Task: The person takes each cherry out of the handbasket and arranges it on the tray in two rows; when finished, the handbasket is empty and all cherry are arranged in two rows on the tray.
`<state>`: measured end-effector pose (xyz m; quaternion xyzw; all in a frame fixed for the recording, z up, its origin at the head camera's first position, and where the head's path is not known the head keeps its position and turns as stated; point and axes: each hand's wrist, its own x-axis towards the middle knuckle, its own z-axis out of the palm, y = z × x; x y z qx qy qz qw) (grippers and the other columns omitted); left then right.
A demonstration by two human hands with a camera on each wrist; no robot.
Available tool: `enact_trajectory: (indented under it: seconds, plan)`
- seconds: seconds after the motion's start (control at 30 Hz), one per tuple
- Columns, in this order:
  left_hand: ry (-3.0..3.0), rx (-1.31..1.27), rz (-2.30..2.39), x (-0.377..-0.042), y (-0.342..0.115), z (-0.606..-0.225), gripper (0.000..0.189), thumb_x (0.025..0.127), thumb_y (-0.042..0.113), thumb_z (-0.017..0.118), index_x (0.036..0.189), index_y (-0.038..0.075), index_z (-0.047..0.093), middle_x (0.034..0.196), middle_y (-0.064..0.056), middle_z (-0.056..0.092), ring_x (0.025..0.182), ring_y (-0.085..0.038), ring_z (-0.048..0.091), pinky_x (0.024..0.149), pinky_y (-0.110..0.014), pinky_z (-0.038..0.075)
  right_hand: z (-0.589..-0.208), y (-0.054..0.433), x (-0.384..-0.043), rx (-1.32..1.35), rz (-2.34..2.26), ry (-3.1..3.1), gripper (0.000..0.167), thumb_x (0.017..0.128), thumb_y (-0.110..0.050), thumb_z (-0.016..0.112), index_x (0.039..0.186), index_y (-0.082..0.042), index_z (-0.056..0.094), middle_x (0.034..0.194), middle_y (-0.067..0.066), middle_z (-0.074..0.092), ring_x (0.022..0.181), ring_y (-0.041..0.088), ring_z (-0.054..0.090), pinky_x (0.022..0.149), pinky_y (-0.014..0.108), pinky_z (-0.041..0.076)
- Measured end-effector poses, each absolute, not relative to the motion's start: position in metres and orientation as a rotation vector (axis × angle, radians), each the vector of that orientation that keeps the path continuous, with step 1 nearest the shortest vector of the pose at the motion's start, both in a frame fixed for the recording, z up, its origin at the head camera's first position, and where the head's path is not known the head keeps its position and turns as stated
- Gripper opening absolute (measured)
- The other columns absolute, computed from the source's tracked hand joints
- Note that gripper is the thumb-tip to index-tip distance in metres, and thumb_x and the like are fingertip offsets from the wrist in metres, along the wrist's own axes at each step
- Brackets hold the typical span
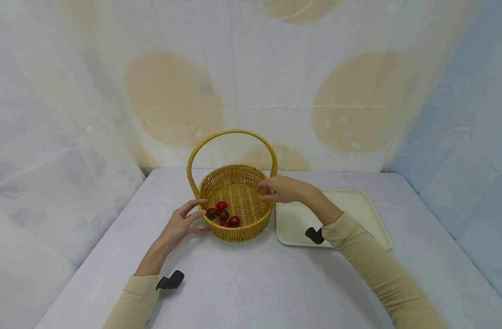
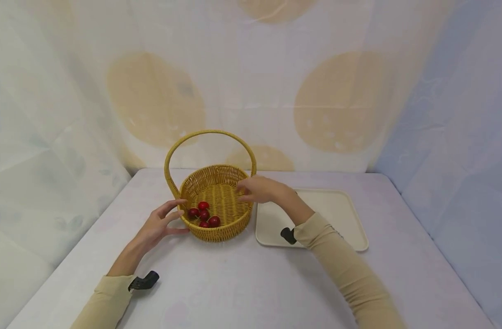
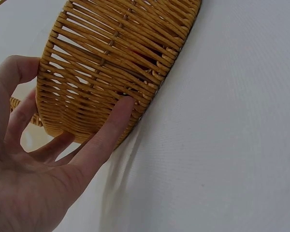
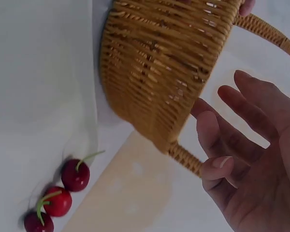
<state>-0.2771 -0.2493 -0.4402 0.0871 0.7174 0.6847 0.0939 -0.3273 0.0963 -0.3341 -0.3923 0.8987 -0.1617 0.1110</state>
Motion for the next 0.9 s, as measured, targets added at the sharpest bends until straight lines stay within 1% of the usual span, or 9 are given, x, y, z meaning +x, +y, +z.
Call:
enact_trajectory:
  seconds: [0.13,0.27,0.43,0.6,0.77,0.9]
  plan:
    - [2.119,0.261,2.037,-0.280,-0.250,-0.441,0.060,0.096,0.028,0.064,0.146,0.006,0.039,0.159,-0.003,0.025,0.146,-0.038,0.029,0.085,-0.057,0.058,-0.338,0.085,-0.329,-1.174,-0.503,2.615,0.030,0.099,-0.025,0.058,0.127,-0.015,0.061,0.104,0.006,0.072,0.094,0.020,0.068,0.079,0.029,0.057]
    - [2.110,0.265,2.044,-0.282,-0.250,-0.442,0.059,0.096,0.027,0.064,0.146,0.005,0.039,0.160,-0.003,0.025,0.146,-0.037,0.028,0.085,-0.059,0.057,-0.344,0.074,-0.332,-1.214,-0.536,2.578,0.029,0.100,-0.025,0.058,0.127,-0.014,0.062,0.107,0.007,0.072,0.097,0.021,0.067,0.082,0.030,0.056]
    - [2.106,0.266,2.047,-0.283,-0.249,-0.443,0.058,0.097,0.026,0.063,0.146,0.005,0.039,0.160,-0.002,0.025,0.146,-0.037,0.028,0.085,-0.059,0.057,-0.355,0.064,-0.337,-1.229,-0.554,2.553,0.030,0.099,-0.023,0.058,0.127,-0.013,0.062,0.109,0.008,0.072,0.099,0.019,0.066,0.084,0.031,0.056]
    - [2.104,0.262,2.044,-0.282,-0.248,-0.442,0.060,0.096,0.027,0.064,0.146,0.005,0.040,0.159,-0.002,0.026,0.146,-0.037,0.028,0.085,-0.057,0.058,-0.368,0.055,-0.343,-1.229,-0.558,2.548,0.033,0.099,-0.023,0.059,0.129,-0.010,0.061,0.116,0.005,0.070,0.104,0.016,0.066,0.088,0.031,0.057]
    - [2.108,0.273,2.038,-0.281,-0.249,-0.440,0.060,0.096,0.028,0.064,0.146,0.005,0.039,0.160,-0.003,0.024,0.146,-0.037,0.028,0.085,-0.057,0.058,-0.377,0.046,-0.347,-1.218,-0.566,2.529,0.033,0.099,-0.023,0.059,0.129,-0.008,0.062,0.119,0.007,0.068,0.108,0.020,0.065,0.090,0.033,0.056]
    - [2.115,0.268,2.039,-0.280,-0.250,-0.439,0.060,0.096,0.028,0.064,0.146,0.005,0.039,0.160,-0.003,0.024,0.146,-0.037,0.027,0.086,-0.058,0.057,-0.384,0.038,-0.350,-1.226,-0.578,2.534,0.031,0.099,-0.022,0.059,0.126,-0.008,0.063,0.118,0.008,0.069,0.108,0.021,0.065,0.091,0.036,0.056]
